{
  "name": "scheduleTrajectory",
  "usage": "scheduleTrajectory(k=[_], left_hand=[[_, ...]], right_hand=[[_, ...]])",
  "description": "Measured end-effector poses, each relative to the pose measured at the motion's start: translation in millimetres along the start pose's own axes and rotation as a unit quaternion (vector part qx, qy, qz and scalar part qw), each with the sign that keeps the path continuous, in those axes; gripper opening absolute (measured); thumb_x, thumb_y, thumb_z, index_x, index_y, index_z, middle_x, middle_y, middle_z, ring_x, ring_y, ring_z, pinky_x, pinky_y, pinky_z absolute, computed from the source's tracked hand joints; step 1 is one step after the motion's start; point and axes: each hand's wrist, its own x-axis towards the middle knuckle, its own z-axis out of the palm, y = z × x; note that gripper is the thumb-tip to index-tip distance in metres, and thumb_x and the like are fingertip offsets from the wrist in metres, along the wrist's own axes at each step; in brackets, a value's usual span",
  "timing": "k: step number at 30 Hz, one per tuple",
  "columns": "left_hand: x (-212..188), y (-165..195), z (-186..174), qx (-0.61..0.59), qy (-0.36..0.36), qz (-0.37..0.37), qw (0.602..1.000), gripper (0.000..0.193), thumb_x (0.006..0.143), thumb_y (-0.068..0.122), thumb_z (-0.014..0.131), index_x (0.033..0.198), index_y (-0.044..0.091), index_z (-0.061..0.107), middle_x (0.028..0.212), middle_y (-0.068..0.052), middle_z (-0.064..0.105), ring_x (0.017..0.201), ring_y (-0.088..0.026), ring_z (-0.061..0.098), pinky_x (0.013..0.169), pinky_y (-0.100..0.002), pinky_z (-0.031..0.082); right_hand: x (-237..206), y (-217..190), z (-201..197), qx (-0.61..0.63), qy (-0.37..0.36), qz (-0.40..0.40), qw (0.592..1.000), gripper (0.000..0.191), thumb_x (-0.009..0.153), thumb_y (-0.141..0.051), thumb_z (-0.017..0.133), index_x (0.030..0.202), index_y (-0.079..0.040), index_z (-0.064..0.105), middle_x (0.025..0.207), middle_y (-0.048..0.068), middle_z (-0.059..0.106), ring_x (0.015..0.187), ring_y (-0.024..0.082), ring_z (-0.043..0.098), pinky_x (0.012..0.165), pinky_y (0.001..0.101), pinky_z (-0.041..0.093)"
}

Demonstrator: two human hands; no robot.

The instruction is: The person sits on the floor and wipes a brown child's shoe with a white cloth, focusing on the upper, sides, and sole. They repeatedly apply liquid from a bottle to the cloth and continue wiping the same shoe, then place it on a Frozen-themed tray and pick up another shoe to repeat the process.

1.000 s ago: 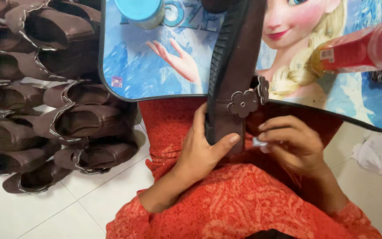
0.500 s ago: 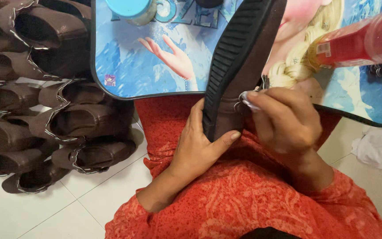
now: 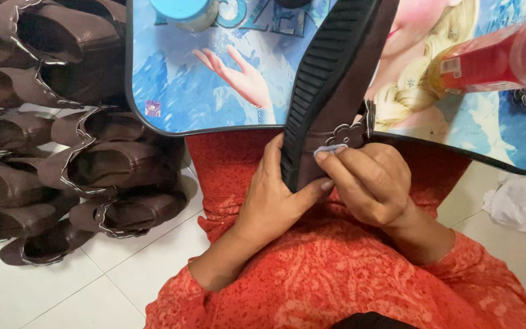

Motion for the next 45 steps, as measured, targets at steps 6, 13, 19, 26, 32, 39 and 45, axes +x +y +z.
scheduleTrajectory(k=[6, 13, 19, 26, 32, 39, 45], left_hand=[[1, -4, -4, 0.007, 0.005, 0.032, 0.999, 0.091, 0.084, 0.043, 0.084, 0.148, -0.002, 0.039, 0.135, -0.024, 0.062, 0.127, -0.035, 0.064, 0.107, -0.043, 0.050], [3, -3, -4, 0.002, -0.007, 0.005, 1.000, 0.090, 0.084, 0.046, 0.082, 0.147, -0.002, 0.040, 0.134, -0.023, 0.063, 0.125, -0.033, 0.065, 0.106, -0.042, 0.051], [2, 1, -1, -0.015, -0.009, 0.006, 1.000, 0.089, 0.085, 0.046, 0.081, 0.148, -0.002, 0.040, 0.133, -0.022, 0.064, 0.125, -0.032, 0.065, 0.107, -0.042, 0.051], [3, -2, -3, -0.020, -0.014, 0.002, 1.000, 0.089, 0.084, 0.048, 0.081, 0.146, -0.001, 0.041, 0.131, -0.022, 0.065, 0.123, -0.031, 0.067, 0.105, -0.041, 0.053], [3, -4, -3, -0.003, -0.016, -0.007, 1.000, 0.090, 0.084, 0.048, 0.081, 0.147, -0.001, 0.039, 0.131, -0.022, 0.064, 0.123, -0.033, 0.066, 0.104, -0.042, 0.052], [1, -1, 0, -0.007, -0.013, -0.007, 1.000, 0.091, 0.084, 0.049, 0.081, 0.147, -0.002, 0.039, 0.131, -0.023, 0.065, 0.123, -0.032, 0.066, 0.104, -0.042, 0.052], [4, 0, 1, -0.020, -0.013, -0.015, 1.000, 0.089, 0.084, 0.050, 0.080, 0.146, -0.001, 0.041, 0.128, -0.021, 0.067, 0.120, -0.031, 0.069, 0.102, -0.040, 0.054]], right_hand=[[-18, 11, -8, 0.182, -0.029, 0.052, 0.981, 0.021, 0.084, 0.000, 0.083, 0.103, 0.001, 0.073, 0.098, 0.009, 0.062, 0.076, 0.023, 0.061, 0.063, 0.0346, 0.048], [-22, 0, -21, 0.107, 0.049, 0.229, 0.966, 0.021, 0.096, 0.006, 0.083, 0.110, -0.004, 0.071, 0.105, 0.008, 0.063, 0.087, 0.019, 0.067, 0.077, 0.0289, 0.057], [-7, -4, -11, 0.056, 0.035, 0.209, 0.976, 0.029, 0.087, 0.007, 0.083, 0.114, 0.000, 0.071, 0.102, 0.012, 0.064, 0.088, 0.023, 0.066, 0.076, 0.0307, 0.057], [-12, -3, -4, 0.184, -0.038, 0.167, 0.968, 0.029, 0.082, 0.012, 0.080, 0.108, 0.000, 0.075, 0.096, 0.011, 0.064, 0.081, 0.022, 0.067, 0.070, 0.0325, 0.056], [-31, 0, -19, 0.225, 0.007, 0.271, 0.936, 0.027, 0.085, 0.009, 0.077, 0.109, -0.004, 0.073, 0.104, 0.009, 0.066, 0.084, 0.016, 0.068, 0.073, 0.0281, 0.056], [-31, -3, -12, 0.124, 0.065, 0.252, 0.958, 0.030, 0.091, 0.015, 0.080, 0.114, -0.003, 0.073, 0.106, 0.009, 0.063, 0.086, 0.017, 0.065, 0.074, 0.0272, 0.055], [-17, 3, 2, 0.085, 0.031, 0.128, 0.988, 0.036, 0.089, 0.018, 0.081, 0.119, 0.001, 0.073, 0.100, 0.010, 0.061, 0.088, 0.023, 0.065, 0.078, 0.0356, 0.057]])
